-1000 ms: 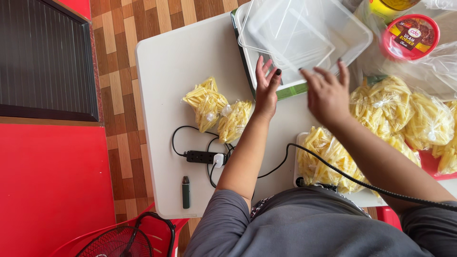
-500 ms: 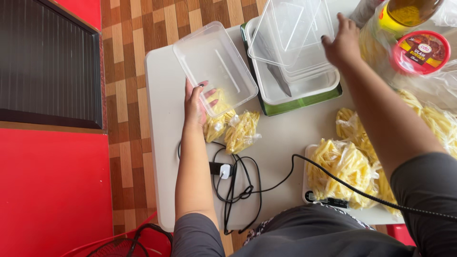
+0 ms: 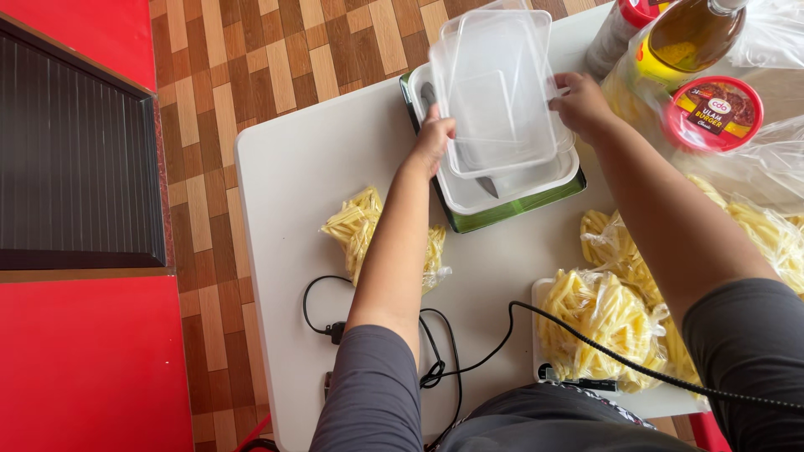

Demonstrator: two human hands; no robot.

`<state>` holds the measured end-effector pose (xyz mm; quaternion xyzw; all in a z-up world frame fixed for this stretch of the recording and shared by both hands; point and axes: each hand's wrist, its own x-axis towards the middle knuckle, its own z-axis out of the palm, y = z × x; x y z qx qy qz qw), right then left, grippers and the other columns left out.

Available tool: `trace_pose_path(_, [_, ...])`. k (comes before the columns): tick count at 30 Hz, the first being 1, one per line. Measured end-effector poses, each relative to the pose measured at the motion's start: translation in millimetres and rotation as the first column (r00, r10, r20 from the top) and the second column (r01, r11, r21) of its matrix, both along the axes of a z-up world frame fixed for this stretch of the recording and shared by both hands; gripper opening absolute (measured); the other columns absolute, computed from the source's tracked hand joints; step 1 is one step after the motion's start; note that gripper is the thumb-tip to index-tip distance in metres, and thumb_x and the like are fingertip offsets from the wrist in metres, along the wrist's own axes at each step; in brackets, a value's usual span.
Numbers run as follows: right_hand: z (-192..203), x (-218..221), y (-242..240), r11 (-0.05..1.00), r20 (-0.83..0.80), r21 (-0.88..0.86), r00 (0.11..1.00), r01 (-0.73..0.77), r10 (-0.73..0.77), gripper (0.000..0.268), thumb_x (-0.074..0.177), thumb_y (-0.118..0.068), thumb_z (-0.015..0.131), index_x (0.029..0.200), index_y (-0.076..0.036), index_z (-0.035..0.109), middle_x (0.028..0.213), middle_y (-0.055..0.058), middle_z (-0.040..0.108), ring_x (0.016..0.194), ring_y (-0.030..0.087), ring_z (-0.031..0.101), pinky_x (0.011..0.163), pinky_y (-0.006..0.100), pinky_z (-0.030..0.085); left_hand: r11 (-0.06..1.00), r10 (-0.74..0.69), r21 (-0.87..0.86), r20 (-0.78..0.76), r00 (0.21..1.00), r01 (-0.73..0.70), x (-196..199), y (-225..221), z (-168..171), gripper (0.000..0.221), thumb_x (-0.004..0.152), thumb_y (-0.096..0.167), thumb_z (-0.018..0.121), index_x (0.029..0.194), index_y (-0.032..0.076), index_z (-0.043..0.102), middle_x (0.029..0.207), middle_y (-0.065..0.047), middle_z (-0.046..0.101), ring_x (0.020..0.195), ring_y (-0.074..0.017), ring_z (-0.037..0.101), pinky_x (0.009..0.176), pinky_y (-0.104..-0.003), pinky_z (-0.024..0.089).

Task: The person repeatedly picks up plastic-wrapped bundles of yellow noodles, places them on a digital scale, and transfers them into a white plastic container. The person also moves a knife and adjusts the container lid during the process.

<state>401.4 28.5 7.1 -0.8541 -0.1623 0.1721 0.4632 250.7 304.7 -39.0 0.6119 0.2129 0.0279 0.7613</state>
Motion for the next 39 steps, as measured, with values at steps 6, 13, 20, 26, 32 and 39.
trace_pose_path(6, [-18.5,-0.8,-13.9,0.976,-0.267,0.220,0.962,0.002,0.058,0.046,0.099,-0.016,0.063,0.141,0.002,0.058,0.124,0.011,0.068,0.111,0.021,0.065,0.094,0.031,0.052,0.980,-0.100,-0.175,-0.006,0.995,0.098,-20.1,-50.4,46.9,0.099,0.067,0.004,0.050,0.161,0.012,0.019,0.150,-0.017,0.040,0.144,-0.0316,0.029,0.119,-0.038,0.014])
trace_pose_path(13, [-48.5,22.1,-18.4,0.960,-0.297,0.279,0.952,0.019,0.067,0.064,0.118,-0.050,0.031,0.145,0.001,0.058,0.113,0.016,0.065,0.097,0.023,0.062,0.087,0.036,0.051,0.966,-0.008,-0.254,0.125,0.992,0.040,-27.6,-77.8,60.1,0.090,0.073,0.003,0.045,0.161,0.008,0.030,0.139,-0.012,0.046,0.113,-0.0237,0.041,0.100,-0.030,0.034])
trace_pose_path(20, [52.2,-34.5,-13.7,0.728,-0.286,0.684,0.907,-0.031,0.308,0.054,0.119,-0.041,0.037,0.147,0.003,0.051,0.130,0.013,0.062,0.116,0.020,0.063,0.098,0.036,0.054,0.985,-0.019,-0.165,0.223,0.975,0.057,-51.0,-49.6,89.1,0.087,0.081,0.006,0.051,0.165,0.005,0.031,0.120,-0.009,0.051,0.090,-0.0179,0.040,0.085,-0.027,0.037])
trace_pose_path(26, [71.8,-83.4,128.6,0.579,-0.213,0.792,0.803,-0.191,0.556,0.061,0.112,-0.045,0.028,0.149,-0.001,0.049,0.143,0.018,0.059,0.133,0.028,0.059,0.116,0.044,0.049,0.998,0.034,-0.057,0.272,0.962,-0.019,-122.1,87.3,140.0,0.077,0.082,0.008,0.051,0.158,0.005,0.040,0.141,-0.008,0.057,0.115,-0.0162,0.050,0.098,-0.029,0.041])
trace_pose_path(32, [20.1,-183.3,298.9,0.833,-0.518,0.539,0.731,-0.124,0.444,0.083,0.096,-0.064,0.040,0.156,-0.009,0.035,0.163,0.012,0.036,0.151,0.031,0.031,0.119,0.054,0.027,0.980,0.187,-0.052,-0.059,0.981,-0.190,-244.5,224.3,151.0,0.084,0.071,0.010,0.048,0.155,0.010,0.043,0.151,-0.015,0.048,0.135,-0.0296,0.046,0.112,-0.042,0.040])
trace_pose_path(39, [6.7,-283.6,336.3,0.845,-0.637,0.419,0.555,-0.333,0.535,0.092,0.093,-0.074,0.022,0.161,-0.013,0.013,0.170,0.006,0.014,0.157,0.028,0.016,0.120,0.056,0.018,0.930,0.368,0.078,-0.220,0.903,-0.360,-321.0,263.4,82.0,0.083,0.071,0.009,0.051,0.155,0.014,0.049,0.158,-0.010,0.042,0.142,-0.0255,0.037,0.114,-0.043,0.033])
